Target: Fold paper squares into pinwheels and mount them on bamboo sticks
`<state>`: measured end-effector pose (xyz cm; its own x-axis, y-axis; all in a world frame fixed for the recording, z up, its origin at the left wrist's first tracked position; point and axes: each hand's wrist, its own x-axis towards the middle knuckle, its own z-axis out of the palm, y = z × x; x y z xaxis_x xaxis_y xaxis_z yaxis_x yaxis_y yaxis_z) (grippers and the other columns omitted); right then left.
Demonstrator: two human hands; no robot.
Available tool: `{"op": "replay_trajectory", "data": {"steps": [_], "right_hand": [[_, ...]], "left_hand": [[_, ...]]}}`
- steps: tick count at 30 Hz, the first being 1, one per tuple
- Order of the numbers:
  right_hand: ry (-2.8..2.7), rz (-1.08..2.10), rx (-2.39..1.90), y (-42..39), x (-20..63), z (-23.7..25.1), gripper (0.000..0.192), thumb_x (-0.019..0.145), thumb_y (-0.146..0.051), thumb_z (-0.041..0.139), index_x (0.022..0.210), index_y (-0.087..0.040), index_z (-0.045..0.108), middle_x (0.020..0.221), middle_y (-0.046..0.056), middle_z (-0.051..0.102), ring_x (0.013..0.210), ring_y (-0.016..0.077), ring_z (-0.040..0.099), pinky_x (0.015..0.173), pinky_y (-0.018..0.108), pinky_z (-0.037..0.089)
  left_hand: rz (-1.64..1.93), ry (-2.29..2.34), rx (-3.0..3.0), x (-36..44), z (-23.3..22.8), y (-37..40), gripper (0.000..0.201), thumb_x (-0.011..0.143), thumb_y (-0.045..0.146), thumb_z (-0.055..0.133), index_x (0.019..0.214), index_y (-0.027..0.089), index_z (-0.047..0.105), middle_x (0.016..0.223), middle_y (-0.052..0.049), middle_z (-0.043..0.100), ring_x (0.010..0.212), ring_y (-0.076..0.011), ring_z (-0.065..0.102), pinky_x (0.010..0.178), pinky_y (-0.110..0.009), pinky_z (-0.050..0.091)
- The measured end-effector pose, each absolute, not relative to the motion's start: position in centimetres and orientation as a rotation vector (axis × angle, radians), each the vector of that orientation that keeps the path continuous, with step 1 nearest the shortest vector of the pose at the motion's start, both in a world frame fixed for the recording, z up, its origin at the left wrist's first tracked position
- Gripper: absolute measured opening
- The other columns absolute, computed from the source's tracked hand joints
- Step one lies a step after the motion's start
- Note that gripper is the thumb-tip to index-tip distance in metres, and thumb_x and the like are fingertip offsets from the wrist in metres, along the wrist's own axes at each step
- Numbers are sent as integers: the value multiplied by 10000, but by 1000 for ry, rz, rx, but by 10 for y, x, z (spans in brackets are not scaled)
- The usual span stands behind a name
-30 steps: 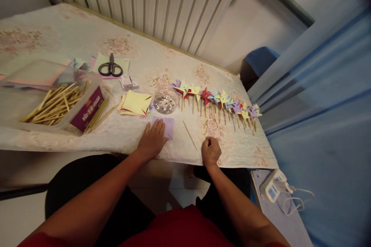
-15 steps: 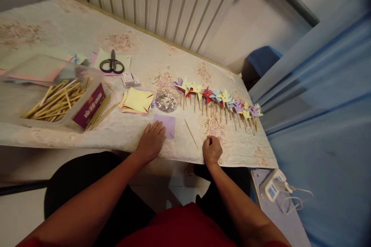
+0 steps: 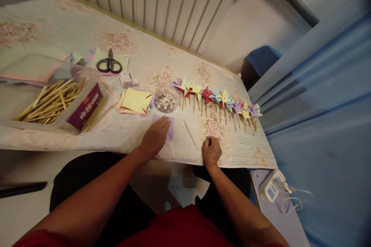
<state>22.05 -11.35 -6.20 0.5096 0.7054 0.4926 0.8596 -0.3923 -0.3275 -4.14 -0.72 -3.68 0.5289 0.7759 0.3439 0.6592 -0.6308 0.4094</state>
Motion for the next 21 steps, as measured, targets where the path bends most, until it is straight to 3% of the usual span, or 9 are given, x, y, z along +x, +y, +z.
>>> {"op": "replay_trajectory", "data": {"steps": [8, 21], "right_hand": [[-1275, -342, -2203, -114, 220, -61, 277, 885, -244, 436, 884, -167, 702, 864, 81, 697, 788, 195, 589, 721, 287, 400], [-1297, -345, -2194, -115, 221, -62, 253, 880, -225, 458, 902, -165, 702, 870, 75, 693, 782, 189, 589, 710, 288, 391]], "left_hand": [[492, 1320, 2638, -26, -45, 0, 506, 943, 244, 441, 1401, 35, 486, 1518, -226, 431, 1435, -322, 367, 1185, -491, 278], [405, 1322, 2736, -27, -36, -6, 562, 968, 342, 381, 1462, 84, 457, 1558, -164, 399, 1465, -331, 309, 1197, -518, 215]]}}
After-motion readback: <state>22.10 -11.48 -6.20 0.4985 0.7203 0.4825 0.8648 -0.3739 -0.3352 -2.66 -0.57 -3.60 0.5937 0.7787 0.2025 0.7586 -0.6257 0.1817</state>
